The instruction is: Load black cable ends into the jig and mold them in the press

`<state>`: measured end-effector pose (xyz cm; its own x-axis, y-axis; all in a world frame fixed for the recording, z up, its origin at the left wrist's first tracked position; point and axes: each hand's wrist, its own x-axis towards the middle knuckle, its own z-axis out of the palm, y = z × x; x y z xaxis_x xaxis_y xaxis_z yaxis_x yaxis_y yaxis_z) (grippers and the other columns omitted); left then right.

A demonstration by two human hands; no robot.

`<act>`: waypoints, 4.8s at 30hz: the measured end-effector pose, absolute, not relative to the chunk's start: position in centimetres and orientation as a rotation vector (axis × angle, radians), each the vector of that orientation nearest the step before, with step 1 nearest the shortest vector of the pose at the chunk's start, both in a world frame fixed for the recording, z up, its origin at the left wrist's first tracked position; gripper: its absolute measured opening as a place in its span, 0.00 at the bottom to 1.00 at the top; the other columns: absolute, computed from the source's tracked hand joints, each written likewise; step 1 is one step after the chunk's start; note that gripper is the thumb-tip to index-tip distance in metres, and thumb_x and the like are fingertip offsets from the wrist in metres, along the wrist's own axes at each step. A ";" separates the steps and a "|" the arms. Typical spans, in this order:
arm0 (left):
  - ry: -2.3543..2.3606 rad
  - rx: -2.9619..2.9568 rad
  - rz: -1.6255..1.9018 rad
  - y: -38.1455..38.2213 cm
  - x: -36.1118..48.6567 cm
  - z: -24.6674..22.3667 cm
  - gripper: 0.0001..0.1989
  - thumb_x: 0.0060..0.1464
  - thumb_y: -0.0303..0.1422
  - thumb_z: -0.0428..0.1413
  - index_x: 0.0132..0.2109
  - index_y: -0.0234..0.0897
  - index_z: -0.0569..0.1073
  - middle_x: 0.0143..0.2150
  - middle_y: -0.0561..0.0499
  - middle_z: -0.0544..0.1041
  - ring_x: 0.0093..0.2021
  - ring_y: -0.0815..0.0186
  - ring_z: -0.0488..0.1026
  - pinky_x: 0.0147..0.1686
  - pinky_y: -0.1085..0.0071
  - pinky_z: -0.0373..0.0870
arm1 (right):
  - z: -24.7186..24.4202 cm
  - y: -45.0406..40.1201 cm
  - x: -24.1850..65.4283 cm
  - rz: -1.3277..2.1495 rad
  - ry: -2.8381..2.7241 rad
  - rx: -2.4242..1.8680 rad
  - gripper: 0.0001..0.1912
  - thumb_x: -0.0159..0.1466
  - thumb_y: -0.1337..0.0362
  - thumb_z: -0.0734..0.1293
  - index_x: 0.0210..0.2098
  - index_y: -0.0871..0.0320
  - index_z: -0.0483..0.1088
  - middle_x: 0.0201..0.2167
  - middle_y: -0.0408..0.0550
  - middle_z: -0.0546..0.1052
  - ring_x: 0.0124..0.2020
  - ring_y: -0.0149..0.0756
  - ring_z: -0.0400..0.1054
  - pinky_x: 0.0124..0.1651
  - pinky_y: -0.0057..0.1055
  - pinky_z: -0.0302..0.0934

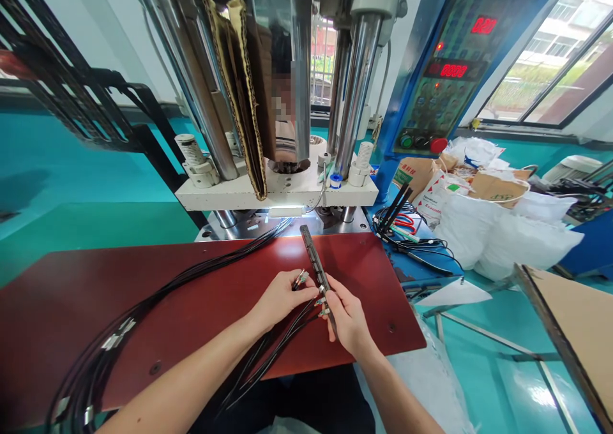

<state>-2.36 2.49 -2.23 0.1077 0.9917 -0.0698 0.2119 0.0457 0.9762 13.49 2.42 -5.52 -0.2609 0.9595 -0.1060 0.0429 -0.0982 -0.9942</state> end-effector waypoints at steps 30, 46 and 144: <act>1.209 0.869 1.031 3.5 -2.7 -2.9 0.12 0.35 0.36 0.60 0.17 0.33 0.67 0.16 0.56 0.66 0.18 0.74 0.56 0.23 0.75 0.50 | -5.6 2.5 13.8 1.458 -1.520 -1.164 0.27 0.62 0.52 0.58 0.56 0.60 0.59 0.19 0.40 0.69 0.09 0.23 0.57 0.10 0.20 0.49; 1.021 0.616 1.247 2.4 -4.6 -2.8 0.18 0.34 0.38 0.63 0.27 0.35 0.62 0.17 0.60 0.60 0.17 0.77 0.56 0.17 0.78 0.54 | -5.4 2.5 13.6 1.469 -1.468 -1.142 0.26 0.61 0.54 0.59 0.55 0.61 0.60 0.20 0.42 0.71 0.09 0.23 0.57 0.10 0.21 0.50; 1.211 0.983 0.929 3.3 -6.6 -3.7 0.24 0.45 0.53 0.50 0.20 0.36 0.59 0.16 0.59 0.54 0.16 0.76 0.49 0.15 0.78 0.47 | -5.4 2.8 14.6 1.579 -1.678 -1.142 0.28 0.62 0.51 0.58 0.55 0.63 0.59 0.19 0.42 0.71 0.09 0.24 0.57 0.12 0.22 0.50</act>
<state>-6.56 3.27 -3.69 0.1221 0.9453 -0.3025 -0.0481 0.3100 0.9495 14.62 2.84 -5.35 -0.4786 0.8651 -0.1503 0.2023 -0.0579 -0.9776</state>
